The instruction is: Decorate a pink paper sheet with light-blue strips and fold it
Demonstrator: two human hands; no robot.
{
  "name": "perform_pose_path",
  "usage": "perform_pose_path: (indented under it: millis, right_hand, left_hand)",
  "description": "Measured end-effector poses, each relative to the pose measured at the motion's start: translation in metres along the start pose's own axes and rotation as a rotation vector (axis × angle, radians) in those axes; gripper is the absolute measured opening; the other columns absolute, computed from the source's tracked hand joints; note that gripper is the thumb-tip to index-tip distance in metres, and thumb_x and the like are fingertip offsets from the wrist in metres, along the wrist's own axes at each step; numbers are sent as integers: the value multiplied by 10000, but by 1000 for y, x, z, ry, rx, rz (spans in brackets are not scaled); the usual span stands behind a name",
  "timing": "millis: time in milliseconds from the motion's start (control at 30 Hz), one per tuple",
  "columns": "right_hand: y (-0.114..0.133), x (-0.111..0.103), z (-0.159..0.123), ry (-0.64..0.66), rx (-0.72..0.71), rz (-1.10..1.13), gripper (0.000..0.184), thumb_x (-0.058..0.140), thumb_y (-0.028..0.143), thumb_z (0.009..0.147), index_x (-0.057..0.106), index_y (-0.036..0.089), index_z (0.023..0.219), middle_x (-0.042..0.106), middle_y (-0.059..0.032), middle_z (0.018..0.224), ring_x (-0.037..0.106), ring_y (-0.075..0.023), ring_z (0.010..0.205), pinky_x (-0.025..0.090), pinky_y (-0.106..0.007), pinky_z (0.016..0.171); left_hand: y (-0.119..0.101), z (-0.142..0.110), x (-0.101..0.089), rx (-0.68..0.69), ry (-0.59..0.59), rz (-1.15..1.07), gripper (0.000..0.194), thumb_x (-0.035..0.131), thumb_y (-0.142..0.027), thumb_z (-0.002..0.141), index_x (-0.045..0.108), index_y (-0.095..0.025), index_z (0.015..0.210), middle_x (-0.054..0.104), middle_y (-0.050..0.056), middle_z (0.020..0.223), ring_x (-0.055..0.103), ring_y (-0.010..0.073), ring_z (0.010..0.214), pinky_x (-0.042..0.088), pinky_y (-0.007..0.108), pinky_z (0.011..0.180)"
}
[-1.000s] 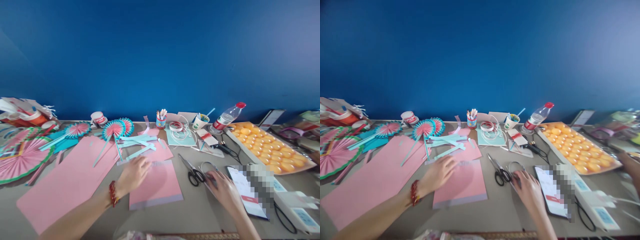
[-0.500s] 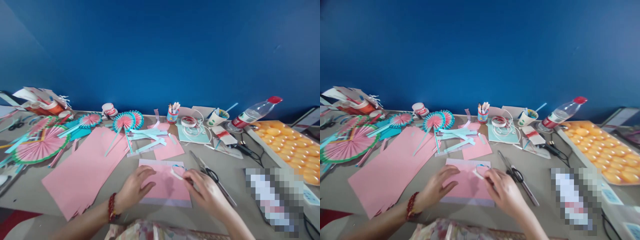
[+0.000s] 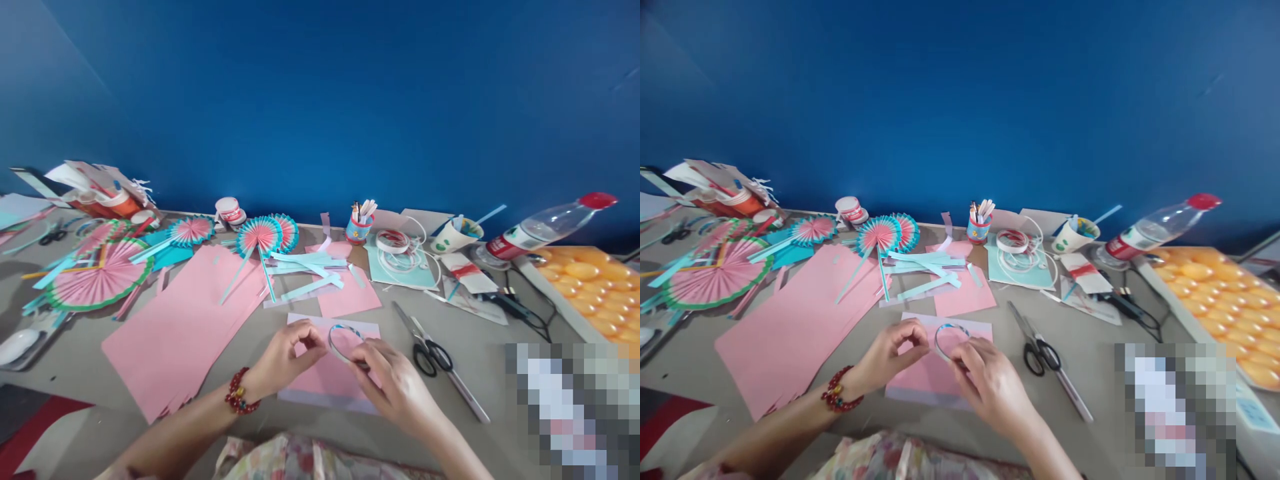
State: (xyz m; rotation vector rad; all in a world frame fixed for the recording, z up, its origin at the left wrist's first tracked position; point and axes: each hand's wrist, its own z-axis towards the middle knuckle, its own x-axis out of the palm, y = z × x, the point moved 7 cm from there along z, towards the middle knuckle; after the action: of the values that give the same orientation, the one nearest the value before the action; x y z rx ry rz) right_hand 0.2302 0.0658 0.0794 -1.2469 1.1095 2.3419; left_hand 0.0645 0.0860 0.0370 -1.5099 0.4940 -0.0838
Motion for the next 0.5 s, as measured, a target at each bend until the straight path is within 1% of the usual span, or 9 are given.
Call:
perform_pose_path:
  millis: [100,167,233,300,400,500]
  right_hand:
    - [-2,-2,0,-16,10,-27,66,488,182,969,510,220,920,623,-2,754,561,-157,693,404,-255,694]
    - [-6,-7,-2,-13,29,-50,109,509,218,975,511,223,867,609,10,713,552,-151,660,397,-252,683]
    - [-14,-14,-6,-1,59,-78,136,505,240,982,527,224,849,613,10,710,566,-149,664,399,-249,683]
    - [-24,-20,-11,2,103,-125,130,488,248,989,560,226,884,641,1,748,598,-152,697,401,-246,688]
    - [-38,-24,-15,6,167,-249,155,477,276,999,599,223,919,660,-4,757,617,-158,690,389,-256,693]
    - [-43,-19,-13,15,168,-382,242,451,293,1013,609,204,853,627,-2,680,595,-163,641,362,-271,694]
  left_hand:
    - [-2,-3,-6,-9,-11,25,118,593,-233,900,591,-181,794,602,8,794,546,134,743,433,228,694]
    - [2,-6,-14,-21,-18,42,144,586,-256,912,589,-180,789,601,10,795,547,138,753,433,234,707]
    - [9,-9,-25,-44,-39,50,180,575,-284,922,576,-178,777,599,11,789,548,141,750,433,240,716]
    - [21,-12,-37,-80,-90,67,197,561,-307,929,568,-180,779,598,9,783,551,146,746,435,246,715]
    - [34,-14,-48,-99,-158,163,185,541,-304,929,570,-187,789,608,9,789,562,156,756,436,254,713]
    - [39,-13,-52,-84,-211,316,141,526,-251,914,582,-195,797,636,11,803,583,161,755,437,258,696]
